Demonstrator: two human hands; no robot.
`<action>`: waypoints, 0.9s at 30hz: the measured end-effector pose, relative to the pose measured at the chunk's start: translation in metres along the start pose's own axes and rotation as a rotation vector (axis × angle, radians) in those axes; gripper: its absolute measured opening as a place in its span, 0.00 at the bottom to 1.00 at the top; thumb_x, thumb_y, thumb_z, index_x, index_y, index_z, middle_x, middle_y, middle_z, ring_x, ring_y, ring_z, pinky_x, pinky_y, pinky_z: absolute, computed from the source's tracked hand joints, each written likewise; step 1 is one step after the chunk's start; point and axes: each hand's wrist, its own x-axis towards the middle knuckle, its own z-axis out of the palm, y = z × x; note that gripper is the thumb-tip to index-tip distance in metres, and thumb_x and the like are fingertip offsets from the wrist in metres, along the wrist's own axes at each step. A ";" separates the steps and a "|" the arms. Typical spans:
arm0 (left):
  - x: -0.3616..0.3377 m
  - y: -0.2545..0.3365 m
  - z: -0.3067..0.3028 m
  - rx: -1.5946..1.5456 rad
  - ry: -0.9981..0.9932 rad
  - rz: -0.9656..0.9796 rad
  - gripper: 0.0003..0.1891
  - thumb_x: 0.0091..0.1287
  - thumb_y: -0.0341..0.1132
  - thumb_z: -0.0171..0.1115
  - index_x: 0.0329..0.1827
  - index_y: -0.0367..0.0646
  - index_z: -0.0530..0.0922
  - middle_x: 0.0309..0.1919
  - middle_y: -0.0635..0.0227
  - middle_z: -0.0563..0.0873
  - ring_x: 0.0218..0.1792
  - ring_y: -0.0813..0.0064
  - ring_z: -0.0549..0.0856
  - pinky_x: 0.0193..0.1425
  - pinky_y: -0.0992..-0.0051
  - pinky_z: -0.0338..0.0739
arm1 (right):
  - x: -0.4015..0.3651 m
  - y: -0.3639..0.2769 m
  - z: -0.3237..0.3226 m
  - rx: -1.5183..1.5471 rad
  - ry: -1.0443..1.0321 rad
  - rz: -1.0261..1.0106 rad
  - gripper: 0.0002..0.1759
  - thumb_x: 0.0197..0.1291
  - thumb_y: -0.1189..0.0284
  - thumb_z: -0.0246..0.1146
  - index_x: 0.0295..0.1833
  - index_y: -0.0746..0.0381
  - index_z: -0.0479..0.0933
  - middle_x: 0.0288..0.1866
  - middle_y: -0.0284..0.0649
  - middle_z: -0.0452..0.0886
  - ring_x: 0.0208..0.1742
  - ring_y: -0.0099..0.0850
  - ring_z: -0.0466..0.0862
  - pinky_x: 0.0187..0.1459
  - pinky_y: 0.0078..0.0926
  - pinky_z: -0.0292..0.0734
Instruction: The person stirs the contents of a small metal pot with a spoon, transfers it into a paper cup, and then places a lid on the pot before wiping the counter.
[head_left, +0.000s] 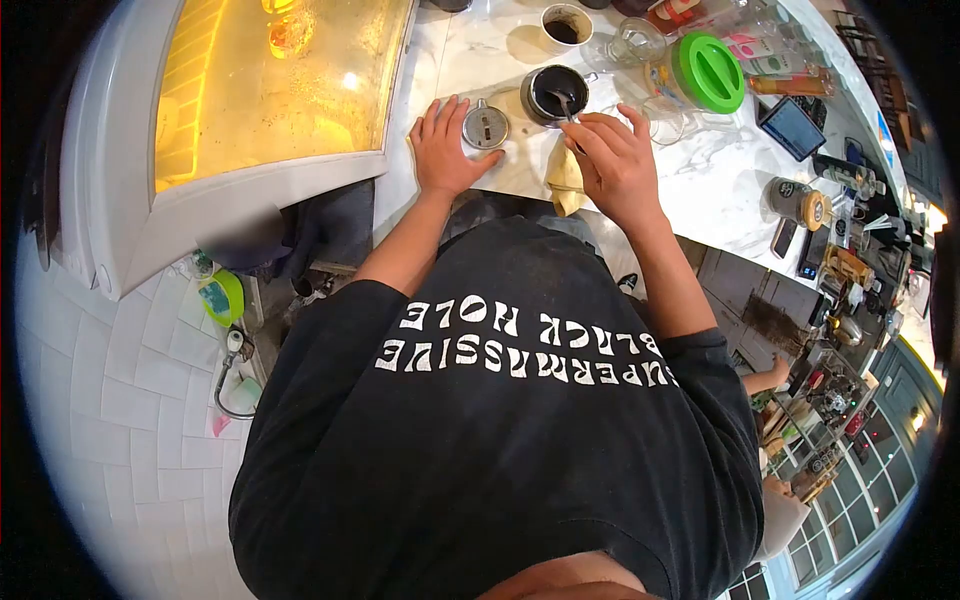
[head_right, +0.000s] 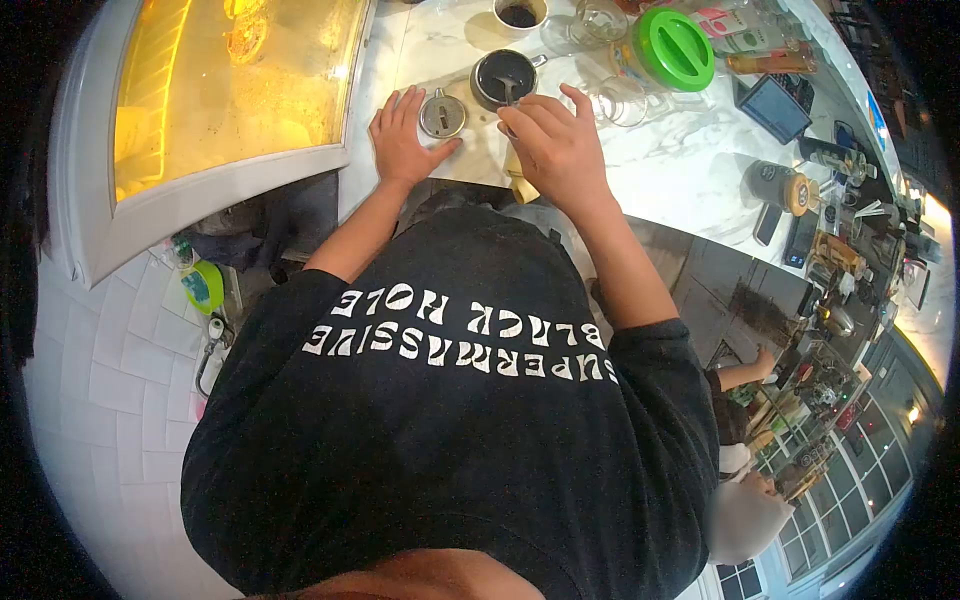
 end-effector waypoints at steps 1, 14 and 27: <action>0.000 0.000 0.000 0.001 -0.001 0.002 0.55 0.52 0.66 0.82 0.82 0.50 0.72 0.82 0.64 0.75 0.85 0.57 0.66 0.86 0.47 0.55 | 0.000 0.000 0.000 0.000 0.002 0.002 0.15 0.62 0.76 0.75 0.54 0.57 0.85 0.46 0.34 0.89 0.57 0.34 0.89 0.70 0.54 0.72; 0.001 0.000 0.000 0.001 -0.005 -0.008 0.55 0.51 0.65 0.82 0.81 0.48 0.73 0.81 0.64 0.75 0.85 0.57 0.66 0.86 0.47 0.56 | 0.002 -0.004 -0.003 0.016 -0.004 0.016 0.12 0.64 0.75 0.74 0.52 0.57 0.85 0.43 0.34 0.89 0.57 0.34 0.89 0.71 0.56 0.71; 0.001 0.001 0.000 0.013 -0.031 -0.028 0.54 0.51 0.65 0.82 0.81 0.49 0.74 0.82 0.66 0.74 0.85 0.58 0.65 0.86 0.49 0.54 | 0.007 -0.009 -0.012 0.021 -0.047 0.027 0.12 0.63 0.76 0.74 0.52 0.57 0.86 0.42 0.35 0.88 0.57 0.34 0.89 0.71 0.57 0.71</action>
